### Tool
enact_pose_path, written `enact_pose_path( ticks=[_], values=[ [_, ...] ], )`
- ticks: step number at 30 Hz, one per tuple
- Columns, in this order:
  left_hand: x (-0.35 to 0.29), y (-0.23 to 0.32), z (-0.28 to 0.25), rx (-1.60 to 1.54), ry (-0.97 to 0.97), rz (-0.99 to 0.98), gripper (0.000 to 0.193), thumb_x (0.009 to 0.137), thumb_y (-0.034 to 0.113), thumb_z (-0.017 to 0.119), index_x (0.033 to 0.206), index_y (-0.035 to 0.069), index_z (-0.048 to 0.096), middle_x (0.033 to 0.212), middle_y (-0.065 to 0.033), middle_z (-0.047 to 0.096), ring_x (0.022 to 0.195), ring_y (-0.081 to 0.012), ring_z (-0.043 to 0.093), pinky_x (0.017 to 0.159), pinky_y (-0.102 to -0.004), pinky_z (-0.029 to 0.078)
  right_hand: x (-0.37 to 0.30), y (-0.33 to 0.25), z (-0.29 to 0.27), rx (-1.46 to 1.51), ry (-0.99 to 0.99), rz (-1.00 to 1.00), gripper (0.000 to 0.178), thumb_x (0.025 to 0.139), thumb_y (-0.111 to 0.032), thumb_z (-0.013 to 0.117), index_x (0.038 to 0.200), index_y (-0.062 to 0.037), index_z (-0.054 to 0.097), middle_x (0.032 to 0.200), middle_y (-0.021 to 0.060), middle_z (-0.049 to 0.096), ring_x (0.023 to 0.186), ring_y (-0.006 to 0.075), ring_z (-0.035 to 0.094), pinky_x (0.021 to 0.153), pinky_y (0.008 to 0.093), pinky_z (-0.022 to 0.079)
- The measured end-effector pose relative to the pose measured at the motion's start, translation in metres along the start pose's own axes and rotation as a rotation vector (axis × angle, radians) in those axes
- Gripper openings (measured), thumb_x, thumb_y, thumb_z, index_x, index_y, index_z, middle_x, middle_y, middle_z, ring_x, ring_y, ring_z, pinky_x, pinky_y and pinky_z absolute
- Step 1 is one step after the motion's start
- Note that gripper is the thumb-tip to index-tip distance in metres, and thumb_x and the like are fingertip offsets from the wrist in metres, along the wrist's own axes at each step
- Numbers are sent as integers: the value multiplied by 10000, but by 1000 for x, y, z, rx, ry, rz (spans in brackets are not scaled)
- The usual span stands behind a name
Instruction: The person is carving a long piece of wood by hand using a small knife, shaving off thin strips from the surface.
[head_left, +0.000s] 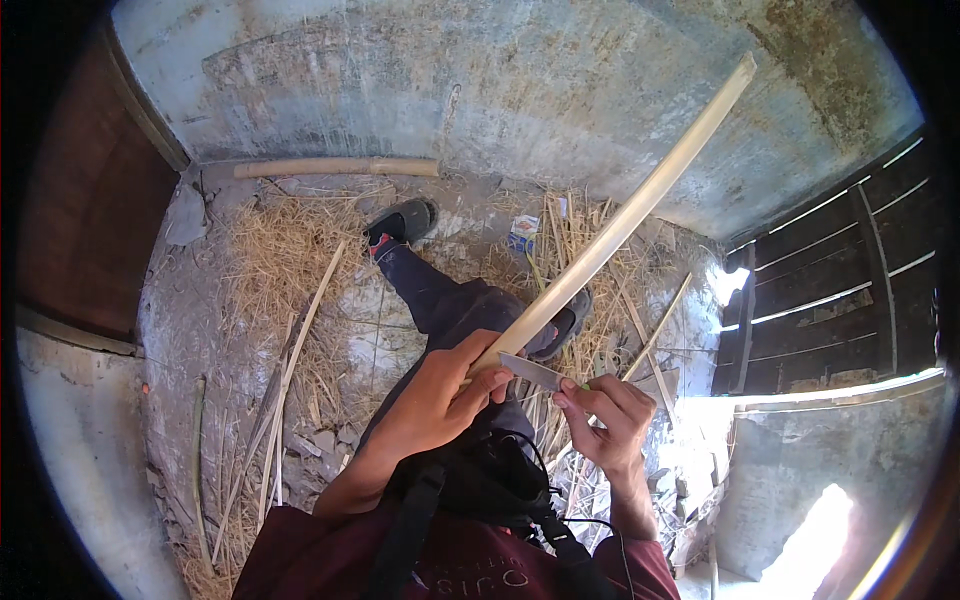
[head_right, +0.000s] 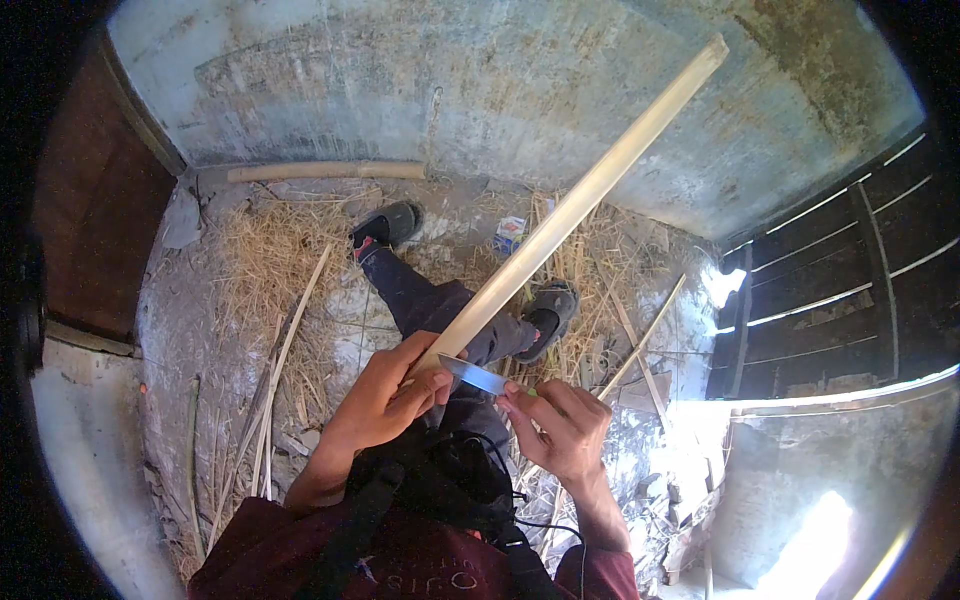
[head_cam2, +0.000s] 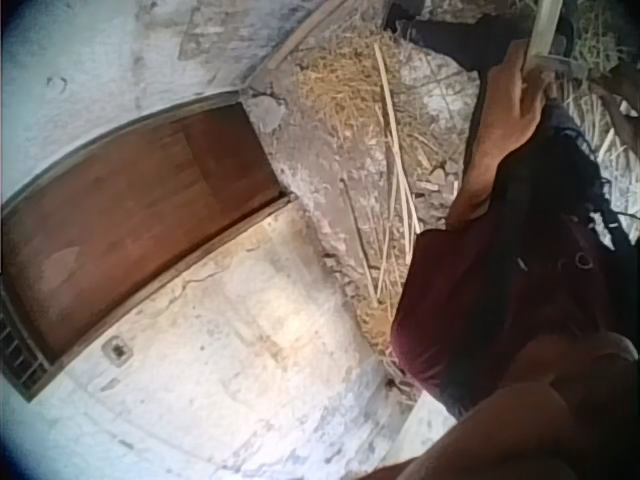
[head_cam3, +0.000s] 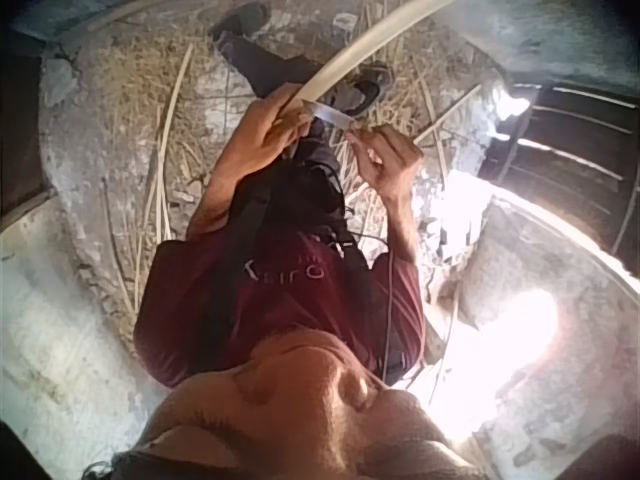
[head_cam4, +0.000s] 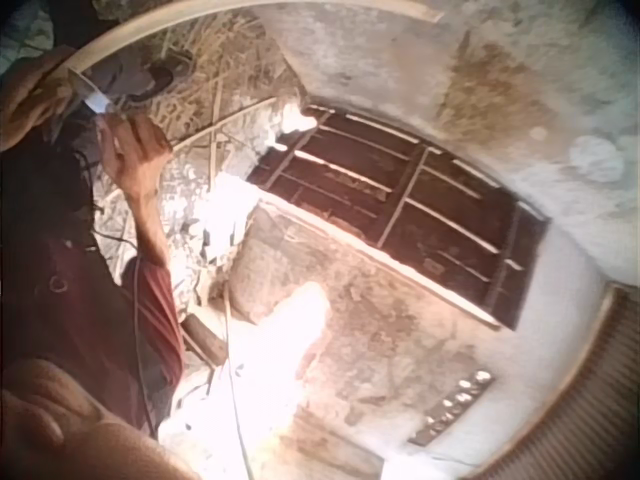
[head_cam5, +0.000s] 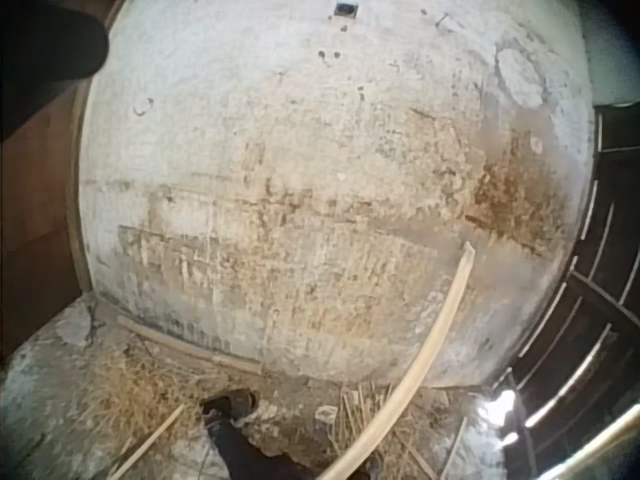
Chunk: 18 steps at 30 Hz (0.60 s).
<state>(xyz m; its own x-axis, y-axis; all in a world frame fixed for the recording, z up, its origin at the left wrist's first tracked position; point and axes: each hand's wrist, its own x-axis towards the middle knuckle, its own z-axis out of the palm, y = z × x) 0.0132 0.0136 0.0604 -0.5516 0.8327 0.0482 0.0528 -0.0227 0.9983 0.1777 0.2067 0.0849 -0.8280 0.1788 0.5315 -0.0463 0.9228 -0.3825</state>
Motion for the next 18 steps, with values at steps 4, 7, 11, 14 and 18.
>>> enact_pose_path(
  ticks=[4, 7, 11, 14, 18],
  values=[
    [-2, -3, 1, 7, 14, 15, 255, 1103, 195, 643, 1263, -2, 639, 759, -20, 638, 600, -92, 568, 555, -288, 455, 1, -3, 0, -12, 20, -14, 165, 779, -89, 931, 840, -79, 779, 690, 51, 635, 531, 210, 602, 489, 342, 430],
    [-3, 10, -1, 80, 15, -6, 244, 1106, 185, 643, 1266, 4, 609, 715, -97, 624, 564, -161, 524, 559, -345, 424, 1, -4, -2, -23, 25, -25, 171, 774, -85, 933, 835, -83, 773, 695, 52, 638, 531, 212, 602, 488, 341, 428],
    [-2, 10, -2, 128, 11, 11, 254, 1106, 211, 652, 1237, -3, 612, 687, -121, 586, 547, -164, 506, 537, -358, 388, -1, -6, -2, -54, 44, -38, 177, 770, -83, 936, 837, -90, 772, 698, 50, 640, 533, 211, 603, 487, 337, 430],
    [-3, 10, -1, 121, 29, 21, 249, 1106, 217, 654, 1219, -2, 613, 676, -127, 574, 541, -166, 498, 529, -364, 376, 0, -8, -3, -66, 51, -41, 182, 766, -81, 937, 844, -93, 773, 702, 46, 639, 535, 209, 604, 489, 335, 433],
    [-4, 6, 1, 123, 39, 35, 247, 1104, 221, 657, 1202, -1, 612, 667, -127, 566, 529, -168, 489, 521, -371, 368, -2, -8, -4, -77, 72, -63, 195, 755, -76, 940, 859, -95, 776, 706, 40, 634, 535, 207, 601, 492, 334, 436]
  ],
)
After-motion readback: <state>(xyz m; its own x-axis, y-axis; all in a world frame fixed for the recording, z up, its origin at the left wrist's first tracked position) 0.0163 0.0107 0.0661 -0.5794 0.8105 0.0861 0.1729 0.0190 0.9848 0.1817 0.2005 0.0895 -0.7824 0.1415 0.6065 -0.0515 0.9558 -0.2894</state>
